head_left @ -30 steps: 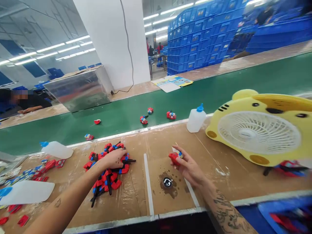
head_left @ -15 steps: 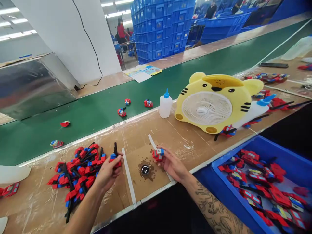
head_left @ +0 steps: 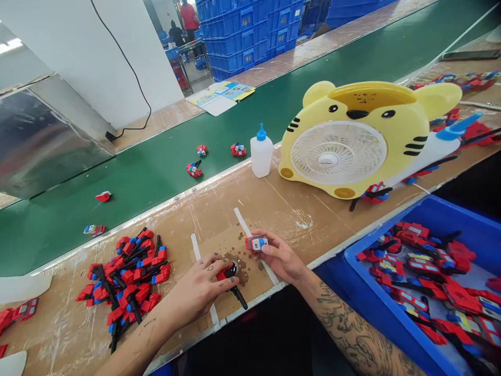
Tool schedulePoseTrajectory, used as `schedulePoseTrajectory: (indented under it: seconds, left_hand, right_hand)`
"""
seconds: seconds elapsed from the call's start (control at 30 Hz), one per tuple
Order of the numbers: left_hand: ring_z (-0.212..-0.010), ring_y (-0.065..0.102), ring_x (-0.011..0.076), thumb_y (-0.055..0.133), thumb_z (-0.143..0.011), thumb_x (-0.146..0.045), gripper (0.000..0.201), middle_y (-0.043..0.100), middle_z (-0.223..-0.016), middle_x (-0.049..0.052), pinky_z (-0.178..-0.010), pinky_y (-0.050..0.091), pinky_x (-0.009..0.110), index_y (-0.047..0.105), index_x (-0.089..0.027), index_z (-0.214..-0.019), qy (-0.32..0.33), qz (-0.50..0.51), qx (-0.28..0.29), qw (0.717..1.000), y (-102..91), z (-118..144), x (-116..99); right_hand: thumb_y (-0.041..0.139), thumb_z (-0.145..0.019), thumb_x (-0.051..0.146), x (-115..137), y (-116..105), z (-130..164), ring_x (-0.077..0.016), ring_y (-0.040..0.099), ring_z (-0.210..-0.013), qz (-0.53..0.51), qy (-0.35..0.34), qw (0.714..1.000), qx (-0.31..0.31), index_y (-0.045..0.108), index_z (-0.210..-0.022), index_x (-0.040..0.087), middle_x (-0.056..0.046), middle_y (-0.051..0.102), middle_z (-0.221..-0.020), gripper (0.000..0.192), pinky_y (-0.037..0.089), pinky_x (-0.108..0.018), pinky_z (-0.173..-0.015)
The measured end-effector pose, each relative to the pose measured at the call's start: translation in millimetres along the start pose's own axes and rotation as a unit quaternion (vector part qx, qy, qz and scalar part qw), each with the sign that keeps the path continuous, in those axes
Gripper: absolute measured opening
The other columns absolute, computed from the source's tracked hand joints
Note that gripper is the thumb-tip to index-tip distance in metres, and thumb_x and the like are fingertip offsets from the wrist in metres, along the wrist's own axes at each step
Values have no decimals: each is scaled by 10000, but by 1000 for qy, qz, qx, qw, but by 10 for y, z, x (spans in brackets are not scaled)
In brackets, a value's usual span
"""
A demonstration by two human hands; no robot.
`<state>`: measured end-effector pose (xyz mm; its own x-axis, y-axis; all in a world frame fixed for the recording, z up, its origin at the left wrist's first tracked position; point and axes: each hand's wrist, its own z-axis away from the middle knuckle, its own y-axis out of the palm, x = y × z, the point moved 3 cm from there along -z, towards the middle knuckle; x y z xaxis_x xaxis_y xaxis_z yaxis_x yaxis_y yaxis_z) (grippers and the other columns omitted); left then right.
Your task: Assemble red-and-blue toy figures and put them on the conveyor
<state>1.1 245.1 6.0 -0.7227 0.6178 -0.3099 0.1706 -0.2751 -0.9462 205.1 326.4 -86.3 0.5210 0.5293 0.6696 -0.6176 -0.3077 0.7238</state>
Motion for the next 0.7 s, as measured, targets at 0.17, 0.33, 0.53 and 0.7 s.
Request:
schedulePoseTrajectory:
  seconds: [0.17,0.33,0.53,0.7]
  left_hand:
    - [-1210,470,321,474,-858,-58,524,557,-1346,113,-974,482,512,583,-293,-1313,3,28,8,1000,2,-45,21]
    - [-1163,558,249,635,-886,-189,370,624,-1245,80,-1020,464,418,643,-321,-1232,-115,302,-172,931,-14,54,139]
    - [-1078,639,263,801,-762,-278,375,691,-1116,86,-993,504,384,709,-227,-1122,-251,544,-349,720,114,149,223]
    - [-1106,641,264,814,-745,-285,379,702,-1140,85,-1008,506,378,724,-225,-1109,-246,571,-365,693,156,155,280]
  right_hand:
    - [845,-677,304,14,-8,8,-189,647,-942,18,-8,1000,-1,654,-1164,239,-66,693,-1084,527,489,-319,-837]
    - [882,-637,242,34,105,1,-199,640,-1009,113,-39,992,47,611,-1188,244,-69,670,-1143,614,476,-352,-919]
    - [841,-700,219,7,363,-72,-232,617,-1106,198,-60,973,98,569,-1219,259,-74,645,-1185,588,468,-406,-992]
    - [782,-735,173,48,557,-119,-260,605,-1135,357,-102,921,115,582,-1243,283,-68,642,-1208,557,467,-422,-1006]
